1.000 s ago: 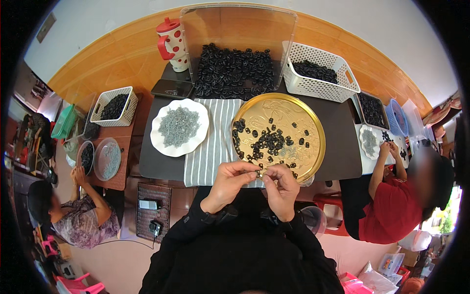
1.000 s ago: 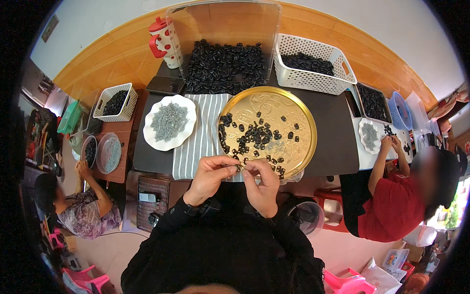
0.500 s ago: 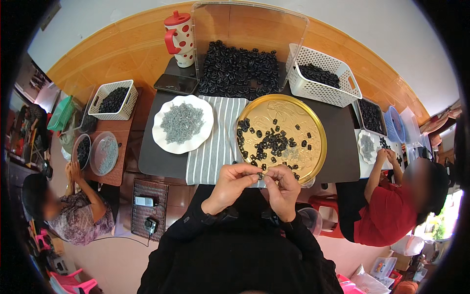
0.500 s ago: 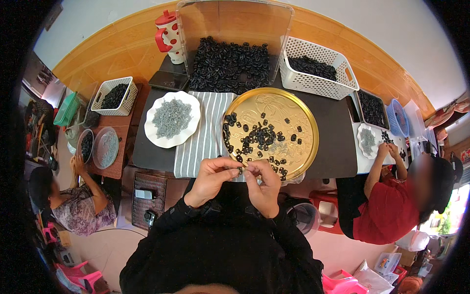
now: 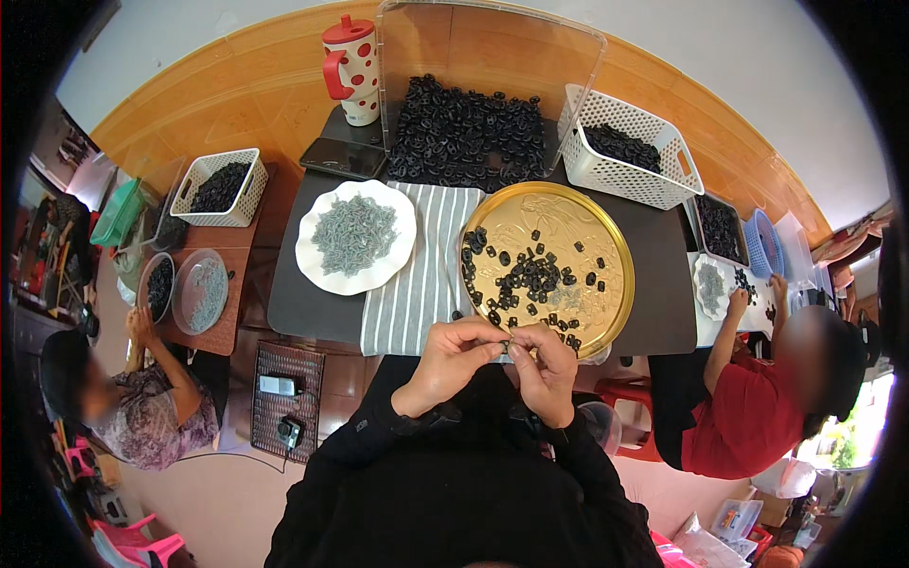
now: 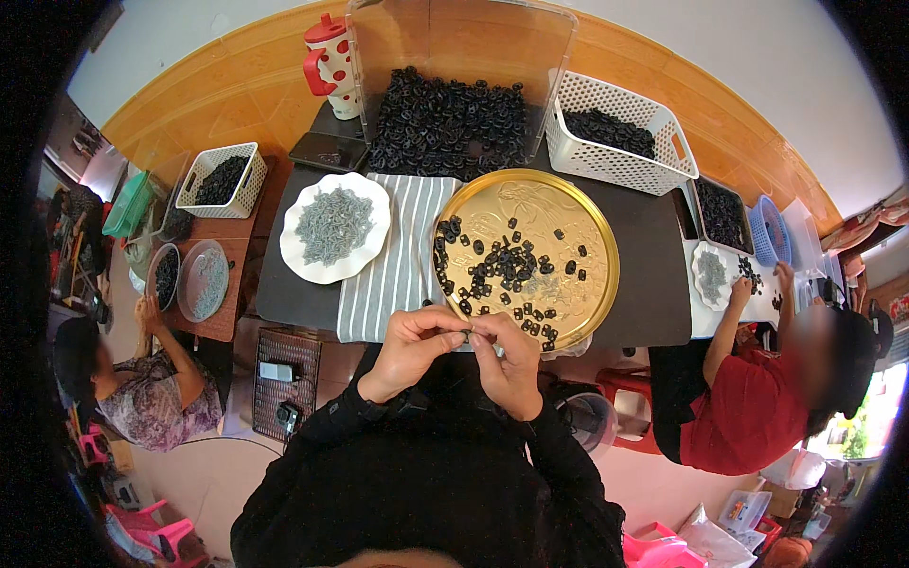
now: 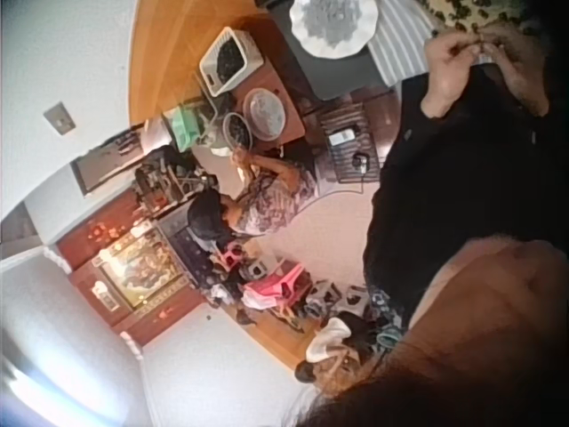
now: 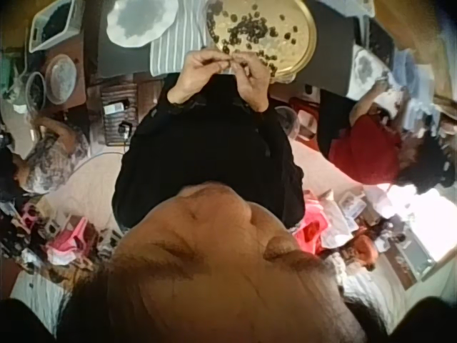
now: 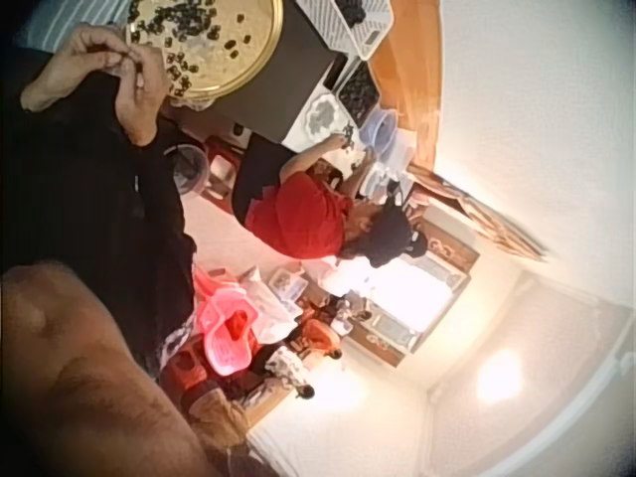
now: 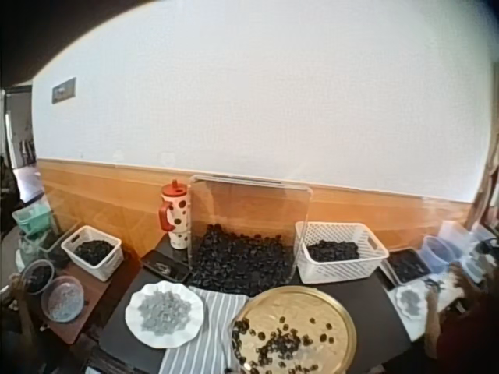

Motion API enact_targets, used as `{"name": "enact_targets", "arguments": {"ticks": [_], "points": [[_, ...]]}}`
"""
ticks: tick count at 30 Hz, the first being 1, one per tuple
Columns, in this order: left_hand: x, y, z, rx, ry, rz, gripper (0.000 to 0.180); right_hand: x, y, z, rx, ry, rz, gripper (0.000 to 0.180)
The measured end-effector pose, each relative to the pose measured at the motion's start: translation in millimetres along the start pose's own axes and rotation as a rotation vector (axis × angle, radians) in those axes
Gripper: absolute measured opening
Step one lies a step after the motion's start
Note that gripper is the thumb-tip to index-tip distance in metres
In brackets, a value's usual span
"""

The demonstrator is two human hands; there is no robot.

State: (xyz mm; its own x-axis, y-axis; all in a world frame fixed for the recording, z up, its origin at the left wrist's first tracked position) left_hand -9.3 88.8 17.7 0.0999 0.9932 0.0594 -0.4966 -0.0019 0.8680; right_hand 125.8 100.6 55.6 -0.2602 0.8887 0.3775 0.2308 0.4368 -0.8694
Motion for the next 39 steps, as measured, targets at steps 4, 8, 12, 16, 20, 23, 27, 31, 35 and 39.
{"name": "enact_targets", "arguments": {"ticks": [4, 8, 12, 16, 20, 23, 27, 31, 35, 39], "points": [[-1.2, -1.2, -0.8, 0.036, 0.012, 0.004, 0.016, 0.7, -1.1, -0.6, -0.038, -0.012, -0.005, 0.02], [-1.8, -3.1, -3.9, 0.003, 0.012, -0.009, 0.016, -3.0, 8.8, 1.9, -0.01, -0.046, 0.051, 0.021], [-5.6, -4.1, -11.1, -0.057, 0.025, -0.046, 0.017, -2.1, 16.9, 7.1, 0.22, -0.098, 0.229, 0.019], [-11.9, -0.9, -25.9, -0.156, 0.116, -0.071, 0.021, -2.4, 31.8, 0.3, 0.309, 0.003, 0.342, 0.017], [-21.5, 23.3, -52.3, -0.082, 0.222, 0.043, 0.024, 1.2, 29.4, 3.9, 0.153, 0.071, 0.304, 0.013], [-31.1, 28.0, -77.0, -0.072, 0.313, 0.094, 0.023, 11.9, -1.2, 33.1, -0.283, -0.109, -0.032, 0.015], [-36.1, 26.7, -85.8, -0.078, 0.382, 0.096, 0.02, 20.2, -13.2, 67.1, -0.765, -0.162, -0.271, 0.021], [-39.6, 20.2, -87.5, -0.113, 0.39, 0.048, 0.02, 26.2, -9.0, 80.9, -1.017, -0.164, -0.234, 0.022], [-39.6, 19.7, -89.3, -0.138, 0.373, 0.063, 0.019, 24.2, -8.9, 84.6, -1.001, -0.192, -0.264, 0.021], [-39.9, 19.5, -89.1, -0.134, 0.352, 0.07, 0.02, 26.3, -14.1, 84.0, -0.866, -0.208, -0.351, 0.019]]}}
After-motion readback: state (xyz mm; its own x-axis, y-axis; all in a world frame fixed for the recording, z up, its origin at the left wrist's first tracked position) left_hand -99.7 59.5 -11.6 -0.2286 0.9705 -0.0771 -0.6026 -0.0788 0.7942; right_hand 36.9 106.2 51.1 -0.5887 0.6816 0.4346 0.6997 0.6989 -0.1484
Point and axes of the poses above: each hand's wrist, its own x-axis towards the middle knuckle, its own z-axis out of the palm, y = z × x, the point moved 6 cm from there along x, towards the middle knuckle, and after that the axes turned 4 degrees about -x, right-handed, at the moved point
